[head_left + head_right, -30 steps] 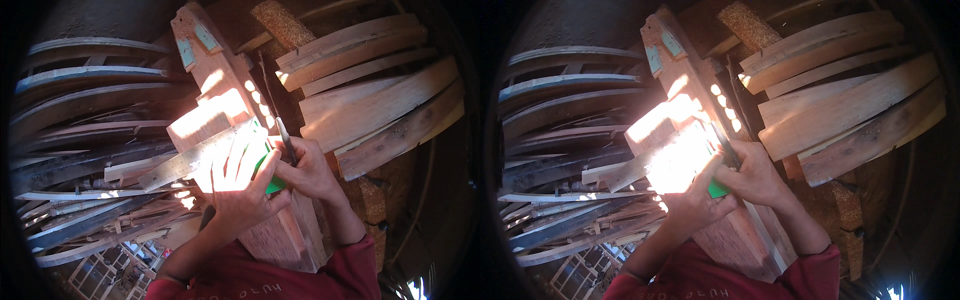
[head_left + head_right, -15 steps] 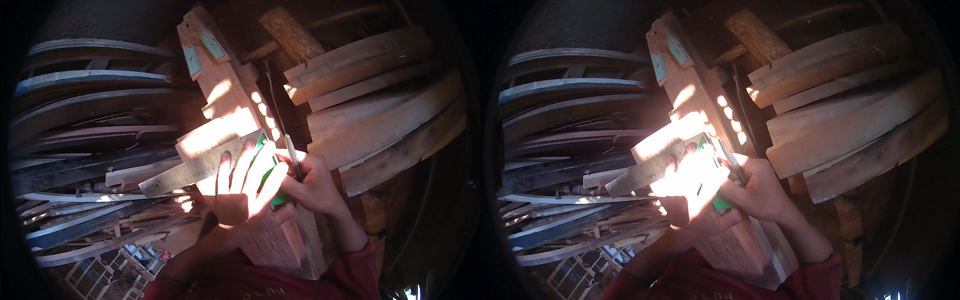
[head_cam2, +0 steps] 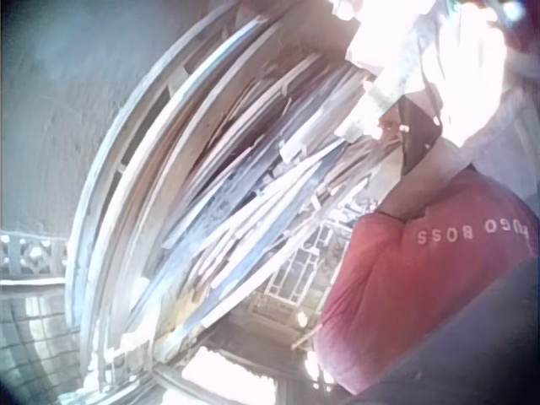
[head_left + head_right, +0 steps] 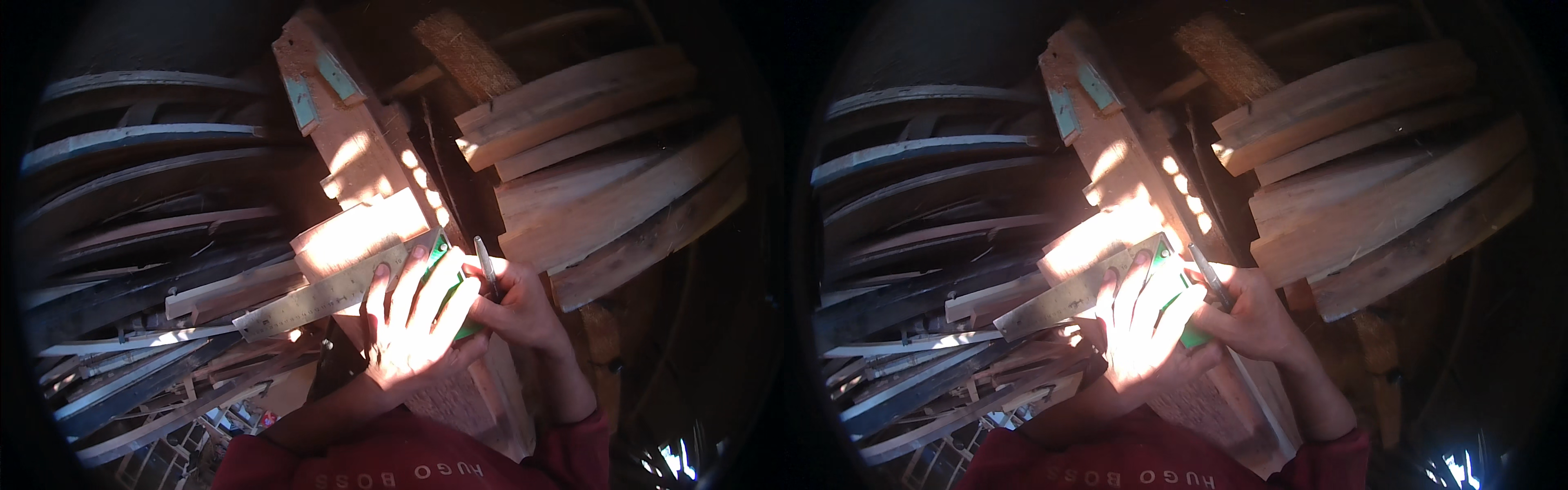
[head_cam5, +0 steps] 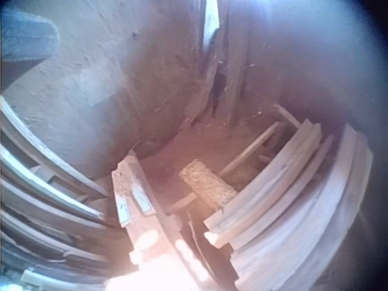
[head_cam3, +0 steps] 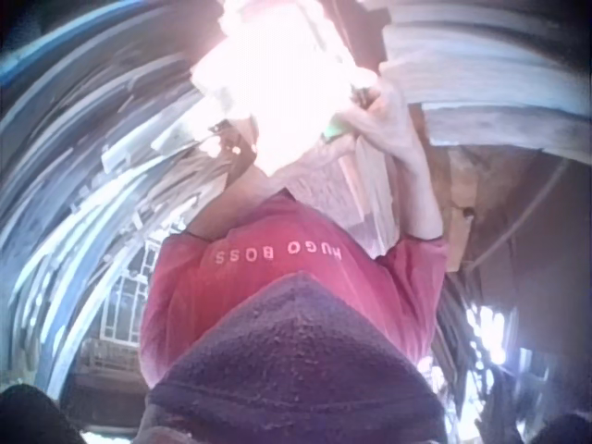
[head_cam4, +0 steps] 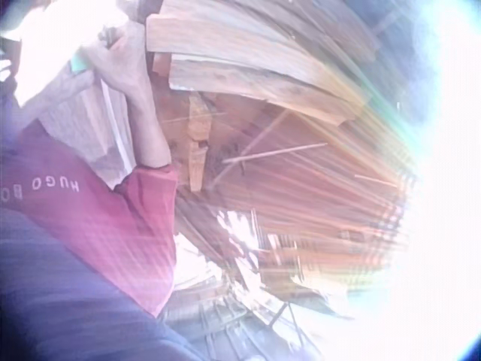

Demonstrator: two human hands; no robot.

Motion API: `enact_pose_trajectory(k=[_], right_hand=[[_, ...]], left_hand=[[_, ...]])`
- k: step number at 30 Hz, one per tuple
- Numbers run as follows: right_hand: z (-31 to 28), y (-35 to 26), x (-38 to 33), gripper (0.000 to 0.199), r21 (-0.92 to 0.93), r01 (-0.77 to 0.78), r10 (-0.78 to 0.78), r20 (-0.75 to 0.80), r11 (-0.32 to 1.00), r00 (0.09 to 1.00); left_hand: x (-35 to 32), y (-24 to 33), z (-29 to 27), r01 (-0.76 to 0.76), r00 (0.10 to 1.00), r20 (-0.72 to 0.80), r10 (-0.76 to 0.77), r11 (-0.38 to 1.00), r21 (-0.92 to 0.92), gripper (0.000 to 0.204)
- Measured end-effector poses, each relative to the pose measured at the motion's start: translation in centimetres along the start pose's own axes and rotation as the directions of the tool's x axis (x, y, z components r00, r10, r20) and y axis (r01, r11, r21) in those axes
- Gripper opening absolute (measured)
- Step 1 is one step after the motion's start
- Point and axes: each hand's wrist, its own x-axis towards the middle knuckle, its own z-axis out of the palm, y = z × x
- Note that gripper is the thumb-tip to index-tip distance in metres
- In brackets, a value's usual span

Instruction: The person measures and marks lines on a piece of curved wood using a square ruler and a pen, then moves several planks of wood in a workshop.

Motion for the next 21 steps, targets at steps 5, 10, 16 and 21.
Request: enact_pose_trajectory(k=[5,10,16,21], right_hand=[[0.3,0.0,-0.4,0.032,-0.044,0.033,-0.034,-0.009,0.998,0.999],[0.4,0.6,-0.4,0.037,0.010,0.054,-0.054,-0.007,0.998,0.999],[0.6,1.2,-0.2,0.039,-0.046,0.201,-0.204,-0.070,0.979,0.977],[0.4,0.9,0.1,0.039,-0.077,0.208,-0.212,-0.050,0.975,0.976]], left_hand=[[0.0,-0.3,-1.0,0.007,0.986,0.167,-0.007,1.000,0.005,0.072],[-1.2,-0.5,-0.3,0.026,0.976,0.215,-0.018,0.999,-0.034,0.065],[-0.6,-0.3,-0.3,0.000,0.992,0.123,-0.003,1.000,0.022,0.062],[-0.2,-0.3,-0.9,0.011,0.973,0.232,-0.016,1.000,0.024,0.064]])
